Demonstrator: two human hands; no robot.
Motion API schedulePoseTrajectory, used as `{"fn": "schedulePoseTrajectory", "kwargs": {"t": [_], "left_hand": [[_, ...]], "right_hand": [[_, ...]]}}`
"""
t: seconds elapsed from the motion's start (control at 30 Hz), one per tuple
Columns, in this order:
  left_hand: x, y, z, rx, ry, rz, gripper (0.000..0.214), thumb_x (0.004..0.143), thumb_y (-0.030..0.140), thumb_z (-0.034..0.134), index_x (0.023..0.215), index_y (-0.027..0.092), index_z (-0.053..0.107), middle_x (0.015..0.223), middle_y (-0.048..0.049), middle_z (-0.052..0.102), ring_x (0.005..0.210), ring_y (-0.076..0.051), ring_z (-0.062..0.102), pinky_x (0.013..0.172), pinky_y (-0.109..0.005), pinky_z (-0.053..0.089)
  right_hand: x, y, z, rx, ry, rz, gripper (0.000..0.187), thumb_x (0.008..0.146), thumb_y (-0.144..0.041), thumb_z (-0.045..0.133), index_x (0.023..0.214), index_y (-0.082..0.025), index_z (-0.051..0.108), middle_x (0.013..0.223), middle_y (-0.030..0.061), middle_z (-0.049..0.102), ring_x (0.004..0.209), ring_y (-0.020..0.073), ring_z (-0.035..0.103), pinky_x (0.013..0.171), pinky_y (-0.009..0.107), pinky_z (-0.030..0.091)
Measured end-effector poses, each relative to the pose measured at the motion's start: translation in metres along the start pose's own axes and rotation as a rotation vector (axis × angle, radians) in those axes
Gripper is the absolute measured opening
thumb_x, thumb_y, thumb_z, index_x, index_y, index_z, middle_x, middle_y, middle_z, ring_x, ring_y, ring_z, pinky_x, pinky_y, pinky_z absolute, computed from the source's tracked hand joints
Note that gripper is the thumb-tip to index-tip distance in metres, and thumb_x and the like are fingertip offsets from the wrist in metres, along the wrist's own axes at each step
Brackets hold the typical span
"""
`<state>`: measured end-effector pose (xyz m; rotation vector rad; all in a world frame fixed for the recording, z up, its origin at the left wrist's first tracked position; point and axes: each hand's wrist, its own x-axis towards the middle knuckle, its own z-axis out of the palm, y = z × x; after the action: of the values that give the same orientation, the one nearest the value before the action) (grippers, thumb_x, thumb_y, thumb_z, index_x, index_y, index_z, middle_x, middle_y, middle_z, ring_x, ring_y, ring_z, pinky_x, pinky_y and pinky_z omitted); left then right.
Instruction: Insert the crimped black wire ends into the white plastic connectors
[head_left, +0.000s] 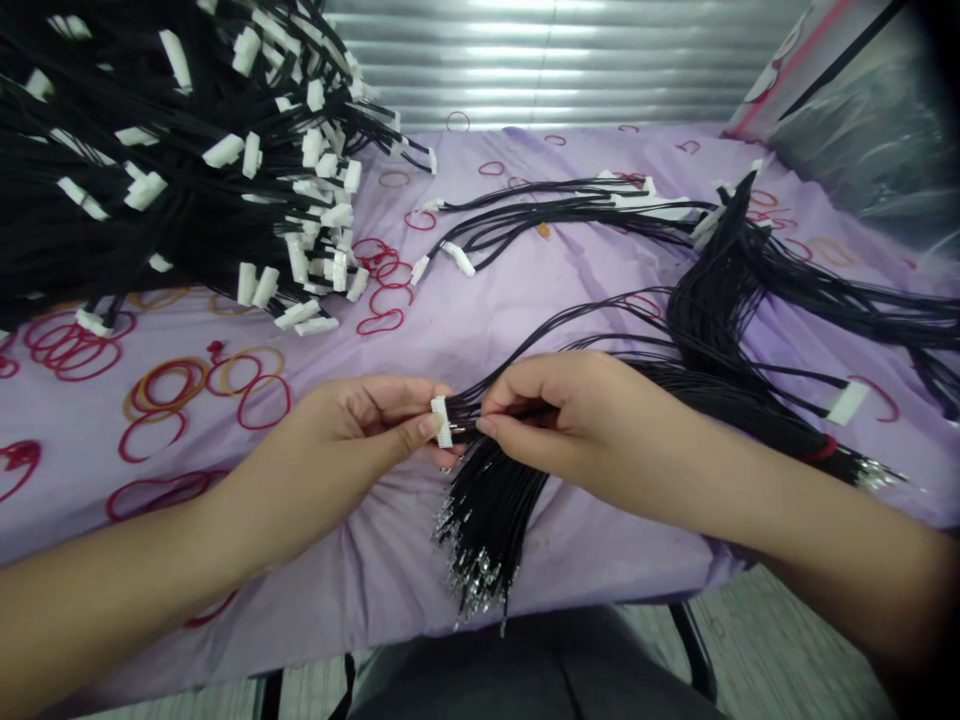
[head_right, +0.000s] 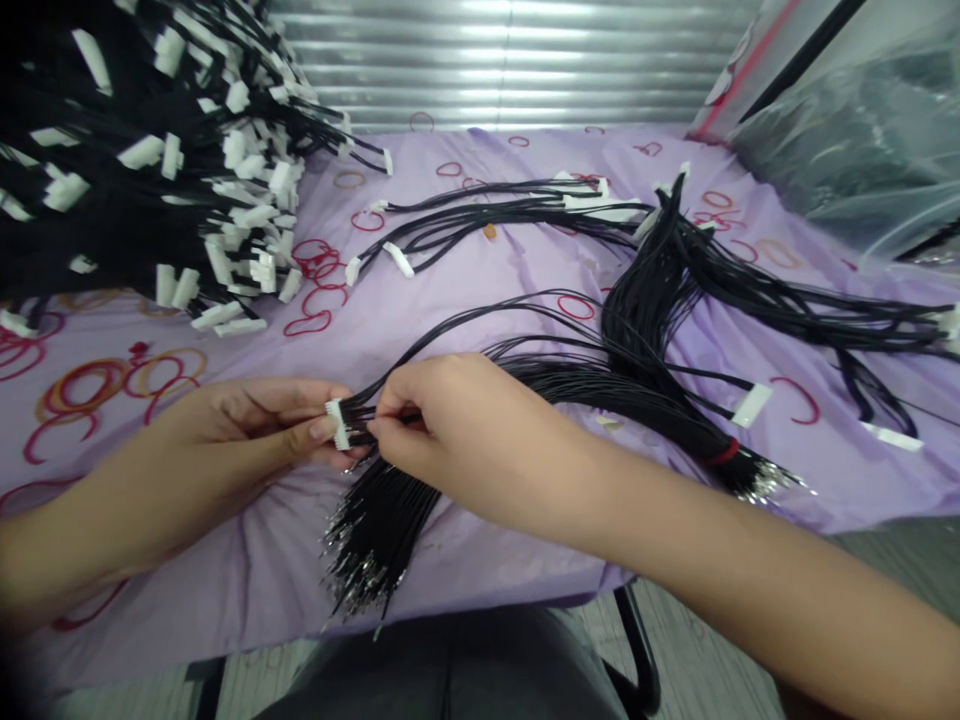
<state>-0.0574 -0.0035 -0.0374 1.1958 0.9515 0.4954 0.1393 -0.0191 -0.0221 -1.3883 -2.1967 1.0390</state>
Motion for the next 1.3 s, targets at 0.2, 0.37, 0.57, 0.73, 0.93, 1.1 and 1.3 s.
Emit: {"fn": "schedulePoseTrajectory", "kwargs": {"t": [0.2, 0.37, 0.57, 0.73, 0.93, 1.1, 1.3], "left_hand": [[-0.001, -0.001, 0.001, -0.016, 0.017, -0.029, 0.016, 0.081, 0.020, 0.064, 0.092, 0.026, 0.073, 0.079, 0.0028, 0.073, 0.070, -0.004, 0.066, 0.068, -0.006, 0.051], [-0.002, -0.004, -0.001, -0.042, 0.058, -0.045, 0.013, 0.078, 0.026, 0.069, 0.090, 0.026, 0.073, 0.081, 0.0027, 0.074, 0.068, -0.005, 0.066, 0.066, -0.006, 0.052], [-0.002, -0.003, -0.001, -0.068, 0.085, -0.055, 0.015, 0.075, 0.027, 0.072, 0.090, 0.024, 0.074, 0.083, 0.0003, 0.075, 0.068, -0.007, 0.067, 0.065, -0.009, 0.054], [-0.002, -0.004, -0.001, -0.119, 0.070, -0.077, 0.009, 0.074, 0.024, 0.073, 0.083, 0.024, 0.074, 0.082, 0.0023, 0.074, 0.069, -0.006, 0.067, 0.065, -0.008, 0.055], [0.000, -0.004, 0.000, -0.156, 0.039, -0.082, 0.010, 0.077, 0.025, 0.070, 0.086, 0.024, 0.073, 0.084, 0.0015, 0.073, 0.071, -0.005, 0.066, 0.068, -0.009, 0.055], [0.000, -0.002, 0.000, -0.186, 0.057, -0.063, 0.011, 0.077, 0.025, 0.070, 0.087, 0.019, 0.069, 0.086, 0.0011, 0.070, 0.072, -0.004, 0.064, 0.069, -0.008, 0.053], [0.000, 0.000, 0.002, -0.246, 0.079, -0.070, 0.010, 0.078, 0.023, 0.067, 0.087, 0.018, 0.069, 0.085, 0.0009, 0.069, 0.073, -0.004, 0.063, 0.069, -0.008, 0.053]], "right_hand": [[0.001, 0.000, 0.000, 0.009, 0.000, -0.020, 0.017, 0.083, -0.019, 0.050, 0.076, -0.018, 0.065, 0.063, -0.0050, 0.061, 0.053, 0.0052, 0.048, 0.049, 0.021, 0.032], [0.000, -0.001, -0.001, 0.004, -0.005, -0.038, 0.016, 0.083, -0.018, 0.051, 0.074, -0.017, 0.065, 0.059, -0.0054, 0.057, 0.051, 0.0050, 0.044, 0.048, 0.020, 0.031], [0.001, -0.001, 0.002, 0.004, 0.042, -0.064, 0.016, 0.084, -0.017, 0.053, 0.072, -0.015, 0.064, 0.062, -0.0048, 0.058, 0.054, 0.0043, 0.046, 0.052, 0.019, 0.031], [0.001, 0.000, 0.004, -0.012, 0.048, -0.081, 0.016, 0.084, -0.017, 0.054, 0.073, -0.014, 0.064, 0.062, -0.0048, 0.057, 0.054, 0.0035, 0.045, 0.053, 0.018, 0.031], [0.000, -0.005, 0.007, -0.081, 0.083, -0.173, 0.015, 0.085, -0.014, 0.054, 0.074, -0.014, 0.065, 0.068, -0.0036, 0.061, 0.060, 0.0043, 0.050, 0.058, 0.017, 0.035], [-0.004, 0.001, 0.006, -0.359, 0.205, -0.332, 0.016, 0.090, -0.018, 0.050, 0.092, -0.012, 0.064, 0.088, 0.0050, 0.065, 0.080, 0.0119, 0.059, 0.069, 0.022, 0.041], [-0.010, 0.002, 0.000, -0.490, 0.384, -0.504, 0.016, 0.091, -0.016, 0.045, 0.094, -0.015, 0.060, 0.095, 0.0055, 0.063, 0.084, 0.0130, 0.058, 0.070, 0.023, 0.044]]}}
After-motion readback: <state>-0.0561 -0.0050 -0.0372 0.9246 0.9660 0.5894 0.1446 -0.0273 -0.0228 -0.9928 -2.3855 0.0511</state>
